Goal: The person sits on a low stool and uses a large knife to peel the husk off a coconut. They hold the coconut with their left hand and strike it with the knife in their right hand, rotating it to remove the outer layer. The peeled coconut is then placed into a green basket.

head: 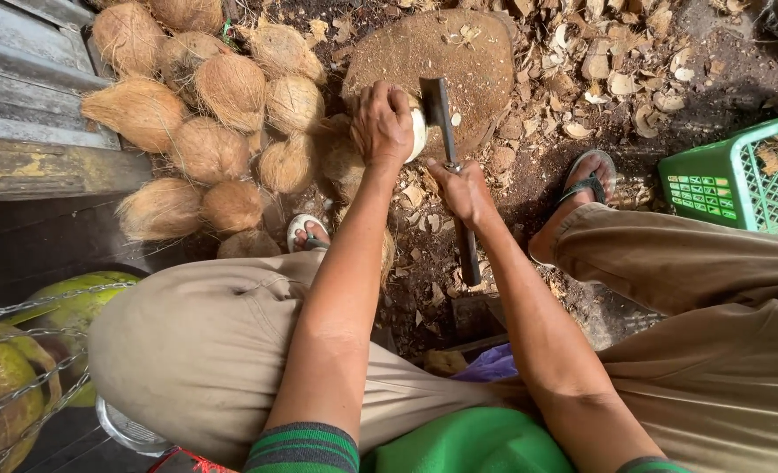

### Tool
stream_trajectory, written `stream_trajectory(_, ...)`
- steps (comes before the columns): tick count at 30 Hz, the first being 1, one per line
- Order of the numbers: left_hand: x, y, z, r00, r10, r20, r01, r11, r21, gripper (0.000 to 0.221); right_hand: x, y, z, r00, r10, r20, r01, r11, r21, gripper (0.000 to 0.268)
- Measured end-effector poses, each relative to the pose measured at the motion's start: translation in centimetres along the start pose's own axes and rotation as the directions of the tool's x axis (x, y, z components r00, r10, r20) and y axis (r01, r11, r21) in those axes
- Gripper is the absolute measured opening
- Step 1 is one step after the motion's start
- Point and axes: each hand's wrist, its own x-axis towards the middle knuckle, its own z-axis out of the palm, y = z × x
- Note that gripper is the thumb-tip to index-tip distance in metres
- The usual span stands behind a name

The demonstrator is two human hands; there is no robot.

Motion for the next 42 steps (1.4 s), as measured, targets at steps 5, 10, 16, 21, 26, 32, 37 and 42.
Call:
stream_trajectory(5,0.1,-0.6,-0.2,0.999,-0.005,-0.036,0.003,0.998,-0.064,0.041,0.0,-0.1,0.1,1.0,0.002,-0.031,-0.004,0.996,-0.087,0.033)
stream_trajectory(10,0.3,-1.0,0.5,0.999,-0.01,-0.037,0.008,0.997,-0.071,0.036,-1.4,-4.0,-0.3,0.924,-0.37,-0.098,0.373,0.928,0.02,0.035)
stream_trajectory(16,0.2,-0.6,0.2,0.999,-0.028,-0.029,0.025,0.996,-0.083,0.036,-1.1,-2.9,1.2,0.954,-0.277,-0.119,0.27,0.96,-0.067,0.032)
stream_trajectory(21,0.1,0.5,-2.2,1.0,0.003,-0.012,-0.004,0.995,-0.102,0.03,1.0,2.3,0.5,0.964,0.267,0.009,-0.264,0.946,0.186,0.053)
stream_trajectory(26,-2.2,3.0,-5.4,0.996,-0.001,0.085,0.015,0.988,-0.156,0.056,2.2,4.6,0.3,0.992,0.095,-0.082,-0.104,0.987,-0.123,0.038)
stream_trajectory(32,-0.9,-0.7,-2.5,0.998,-0.013,0.056,0.041,0.853,-0.521,0.074,5.2,7.3,-0.7,0.996,0.006,-0.085,-0.024,0.978,-0.209,0.05)
stream_trajectory(37,-2.7,1.2,-3.3,0.969,-0.167,0.182,0.221,0.916,-0.334,0.057,-0.3,1.8,-1.5,0.996,-0.046,-0.073,0.04,0.996,-0.083,0.03)
stream_trajectory(42,-1.9,1.0,-2.1,0.989,-0.138,0.051,0.147,0.958,-0.247,0.032,-2.3,-1.7,-0.8,0.987,-0.134,-0.088,0.134,0.991,-0.012,0.023)
